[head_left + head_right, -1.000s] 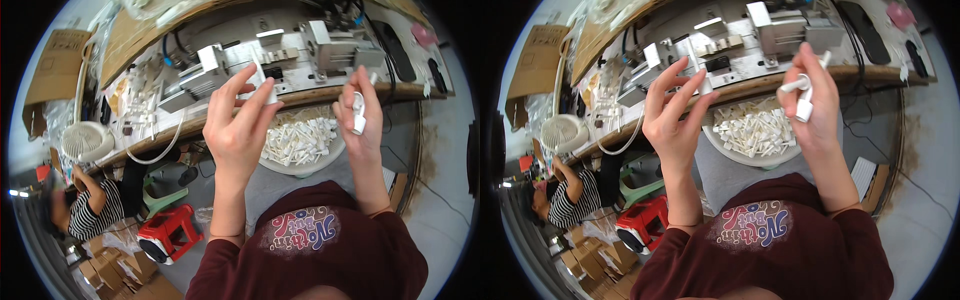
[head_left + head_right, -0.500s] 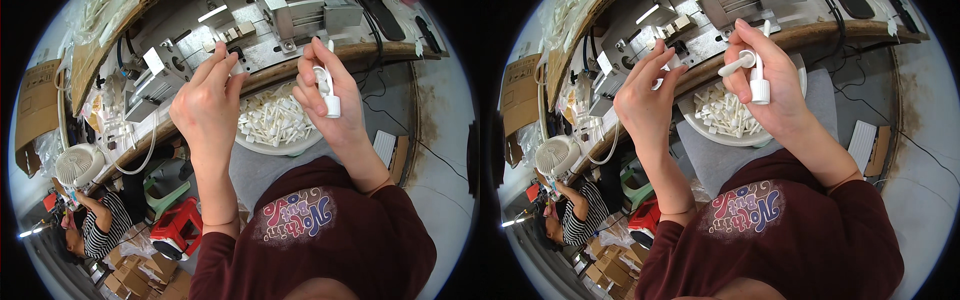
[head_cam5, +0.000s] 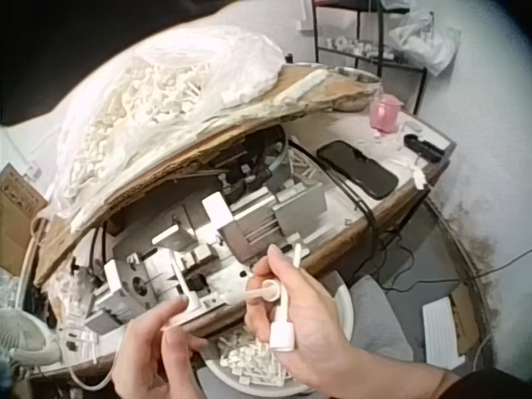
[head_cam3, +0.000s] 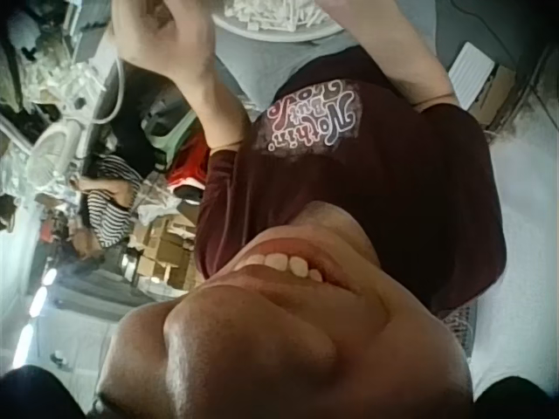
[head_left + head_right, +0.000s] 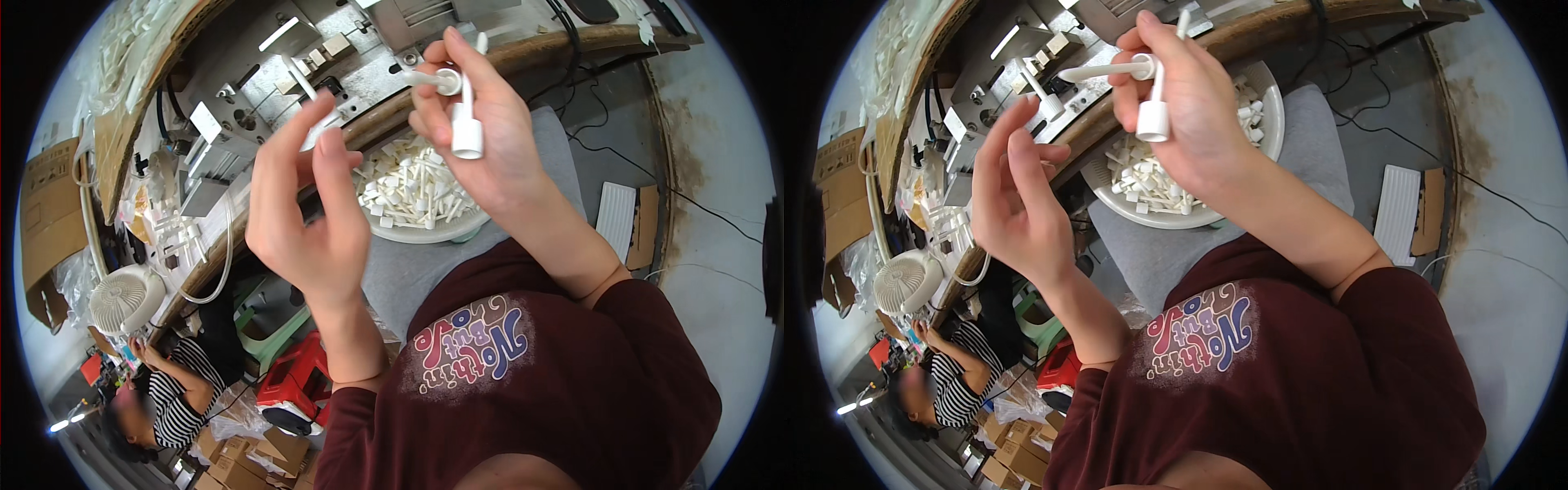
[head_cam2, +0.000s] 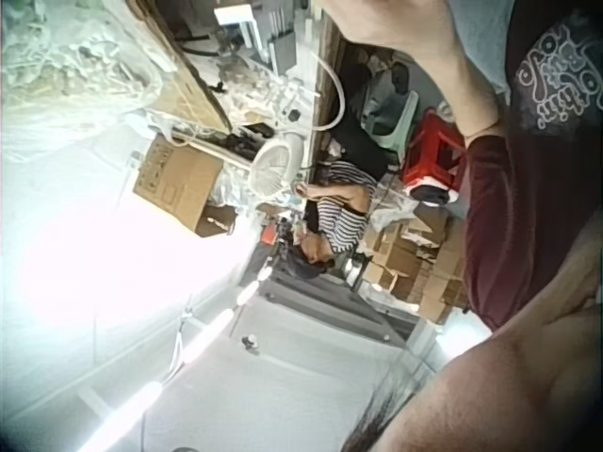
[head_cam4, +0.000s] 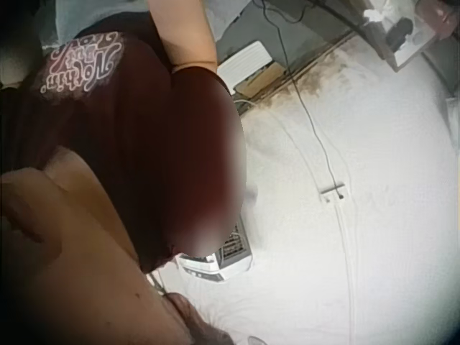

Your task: Using a workbench machine to assemble small white plastic components.

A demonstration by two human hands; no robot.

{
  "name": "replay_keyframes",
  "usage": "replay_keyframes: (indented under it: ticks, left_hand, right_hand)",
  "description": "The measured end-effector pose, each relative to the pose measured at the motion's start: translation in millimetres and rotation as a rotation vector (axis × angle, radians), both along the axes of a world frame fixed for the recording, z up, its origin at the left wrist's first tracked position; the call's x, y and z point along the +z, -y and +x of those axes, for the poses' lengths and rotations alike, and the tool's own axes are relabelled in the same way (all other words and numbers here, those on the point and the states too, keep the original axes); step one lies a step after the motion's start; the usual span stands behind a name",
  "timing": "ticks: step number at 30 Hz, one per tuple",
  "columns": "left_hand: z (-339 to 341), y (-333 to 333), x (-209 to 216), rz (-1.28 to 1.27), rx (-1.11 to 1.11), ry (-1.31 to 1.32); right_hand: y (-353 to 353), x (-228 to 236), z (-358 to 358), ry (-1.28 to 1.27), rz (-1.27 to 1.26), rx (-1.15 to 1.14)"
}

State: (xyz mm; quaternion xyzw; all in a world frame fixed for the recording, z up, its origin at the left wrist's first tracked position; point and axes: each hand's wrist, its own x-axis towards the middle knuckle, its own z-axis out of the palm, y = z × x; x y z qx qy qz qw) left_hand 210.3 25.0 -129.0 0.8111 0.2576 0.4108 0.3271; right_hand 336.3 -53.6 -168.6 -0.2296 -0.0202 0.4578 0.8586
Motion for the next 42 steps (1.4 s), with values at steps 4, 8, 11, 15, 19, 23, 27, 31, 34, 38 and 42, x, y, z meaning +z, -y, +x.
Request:
replay_keyframes:
  ticks: [4, 8, 11, 15, 19, 23, 27, 31, 34, 38, 42]
  left_hand:
    - [8, 17, -9, 0.225, -0.170, 0.098]
    - [-1, 6, -8, 0.297, -0.274, -0.130]
    - [-15, -3, -8, 0.139, -0.327, -0.103]
    - [-27, 3, -5, -0.232, -0.154, 0.263]
    - [-19, -12, -1, 0.087, -0.098, 0.192]
    - [-7, -29, -24, 0.216, 0.039, -0.107]
    - [-2, -38, -25, 0.465, 0.083, -0.314]
    - [4, -47, -12, 0.483, 0.054, -0.418]
    - [4, -46, -10, 0.473, 0.049, -0.448]
    - [6, -45, -6, 0.421, 0.037, -0.458]
    - [0, -39, 0, 0.268, -0.029, -0.345]
  right_hand:
    - [-7, 8, -16, -0.009, -0.094, 0.003]
    - [-18, 24, -37, 0.017, -0.340, -0.086]
    - [-18, 18, -41, 0.024, -0.279, -0.018]
    - [-15, -3, -39, -0.006, -0.096, -0.009]
    - [3, -9, -25, 0.048, -0.123, -0.005]
    - [15, -4, -20, 0.090, -0.143, 0.003]
    - [18, 4, -14, 0.191, -0.166, 0.026]
    - [15, 4, -13, 0.295, -0.283, 0.090]
    - [13, 3, -12, 0.394, -0.346, 0.144]
    - [15, 6, -12, 0.501, -0.329, 0.094]
    - [14, 8, -11, 0.495, -0.298, 0.077]
